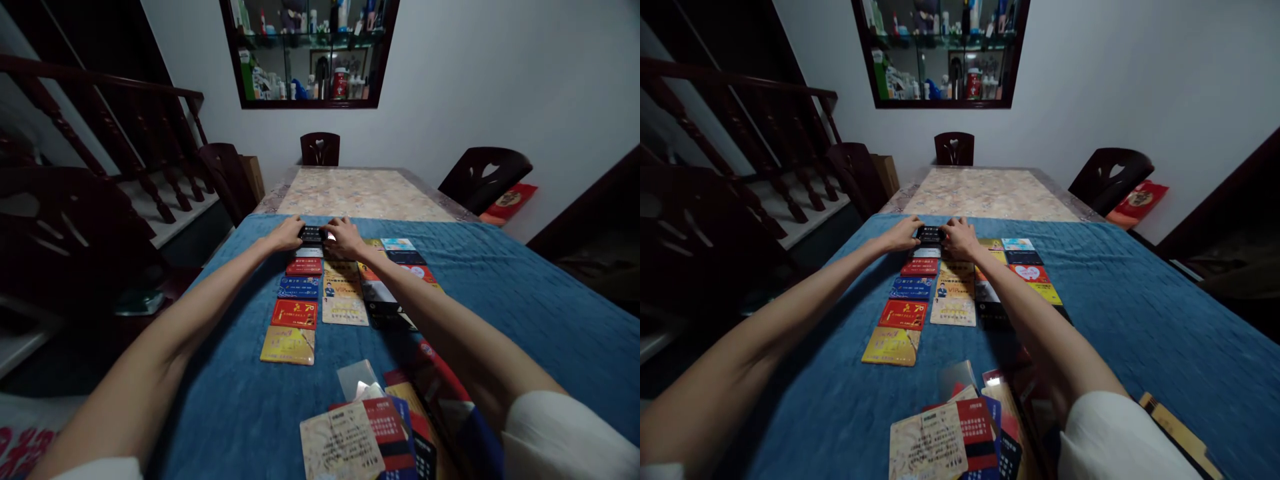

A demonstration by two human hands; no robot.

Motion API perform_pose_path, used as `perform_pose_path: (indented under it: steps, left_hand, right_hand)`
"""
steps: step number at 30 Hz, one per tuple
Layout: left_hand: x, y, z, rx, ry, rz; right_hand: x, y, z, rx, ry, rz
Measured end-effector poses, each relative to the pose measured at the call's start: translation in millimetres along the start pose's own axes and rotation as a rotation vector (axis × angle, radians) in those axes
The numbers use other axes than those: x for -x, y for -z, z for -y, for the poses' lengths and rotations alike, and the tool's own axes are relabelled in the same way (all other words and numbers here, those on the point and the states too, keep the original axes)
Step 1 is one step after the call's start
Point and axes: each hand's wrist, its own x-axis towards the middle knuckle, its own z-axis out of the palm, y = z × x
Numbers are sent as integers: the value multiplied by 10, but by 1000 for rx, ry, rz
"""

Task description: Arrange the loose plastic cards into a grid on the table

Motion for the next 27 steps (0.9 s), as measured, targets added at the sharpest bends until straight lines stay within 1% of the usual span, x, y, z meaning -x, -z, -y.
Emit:
perform_pose_path:
  steps: [6,11,18,27]
  left_hand:
    - [-148,-30,123,-19,23,63]
    - [-219,-73,170,-21,32,97]
    - [-246,-107,210,5,31,140]
    - [-253,-98,200,8,38,193]
  right_hand:
    - [-146,-59,31,-6,-38,31]
    - [-206,-100,17,-5,-46,68]
    - [-254,-148,9,2,-48,112]
    - [-280,-179,1,15,-37,128]
